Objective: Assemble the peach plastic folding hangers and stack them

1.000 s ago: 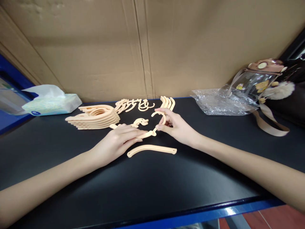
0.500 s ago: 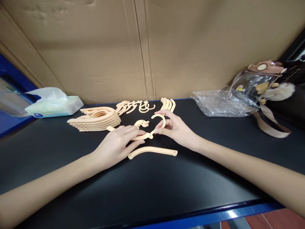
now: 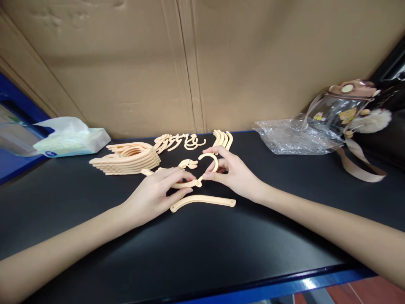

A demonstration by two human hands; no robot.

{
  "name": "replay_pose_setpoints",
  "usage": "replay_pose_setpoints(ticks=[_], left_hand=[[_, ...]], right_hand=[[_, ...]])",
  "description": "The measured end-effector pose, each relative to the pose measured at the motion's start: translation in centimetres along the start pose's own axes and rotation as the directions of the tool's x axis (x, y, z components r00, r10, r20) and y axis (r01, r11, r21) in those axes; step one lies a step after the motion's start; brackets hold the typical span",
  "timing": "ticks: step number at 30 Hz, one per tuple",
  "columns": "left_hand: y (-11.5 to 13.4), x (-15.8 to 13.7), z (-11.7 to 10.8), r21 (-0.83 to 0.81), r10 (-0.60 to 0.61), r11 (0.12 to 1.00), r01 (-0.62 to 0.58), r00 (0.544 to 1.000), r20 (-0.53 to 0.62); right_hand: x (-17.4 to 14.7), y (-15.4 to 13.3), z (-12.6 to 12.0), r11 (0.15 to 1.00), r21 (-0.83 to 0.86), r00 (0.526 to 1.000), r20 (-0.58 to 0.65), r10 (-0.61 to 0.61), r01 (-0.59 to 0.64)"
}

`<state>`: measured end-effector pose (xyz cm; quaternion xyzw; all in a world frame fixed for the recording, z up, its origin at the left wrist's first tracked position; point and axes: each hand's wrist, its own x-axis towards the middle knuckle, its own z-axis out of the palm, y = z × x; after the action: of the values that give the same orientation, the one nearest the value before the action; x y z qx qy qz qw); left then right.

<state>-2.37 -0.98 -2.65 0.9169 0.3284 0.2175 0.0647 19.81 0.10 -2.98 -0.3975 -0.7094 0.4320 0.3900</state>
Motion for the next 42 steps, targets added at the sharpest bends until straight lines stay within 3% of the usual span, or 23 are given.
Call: replay_pose_setpoints(ticks=[14,20,24,29,34,38,42], left_hand=[[0.2,0.1,0.4,-0.125,-0.059,0.991,0.058,0.998,-0.003],[-0.2,0.1,0.5,-0.222,-0.05,0.974,0.051,0.999,0.01],[-0.2,0.0,0.6,-0.339,-0.163,0.93,0.143,0.986,-0.031],[0.1,0.1,0.6,-0.355,-0.188,0.922,0.152,0.98,-0.067],[0.0,0.0,0.6,-0.37,-0.235,0.906,0.207,0.972,-0.032],[-0.2,0.1,0.5,-0.246,-0.206,0.952,0.184,0.976,-0.066],[-0.1,0.1,0.4,-0.32,-0.181,0.934,0.159,0.983,-0.041]], right_hand=[[0.0,-0.4,0.3,0.998,-0.029,0.998,0.021,-0.053,0.054],[0.4,-0.2,-0.2,0.997,0.072,0.999,0.052,0.007,-0.011],[0.7,0.3,-0.6,0.996,0.088,0.999,0.04,0.029,-0.032],[0.8,0.4,-0.7,0.995,0.091,0.998,0.06,0.031,-0.037],[0.7,0.4,-0.7,0.99,0.122,0.997,0.031,0.064,-0.067],[0.8,0.6,-0.8,0.987,0.142,0.997,0.016,0.079,-0.081],[0.8,0.7,-0.8,0.983,0.166,0.996,0.009,0.085,-0.085]])
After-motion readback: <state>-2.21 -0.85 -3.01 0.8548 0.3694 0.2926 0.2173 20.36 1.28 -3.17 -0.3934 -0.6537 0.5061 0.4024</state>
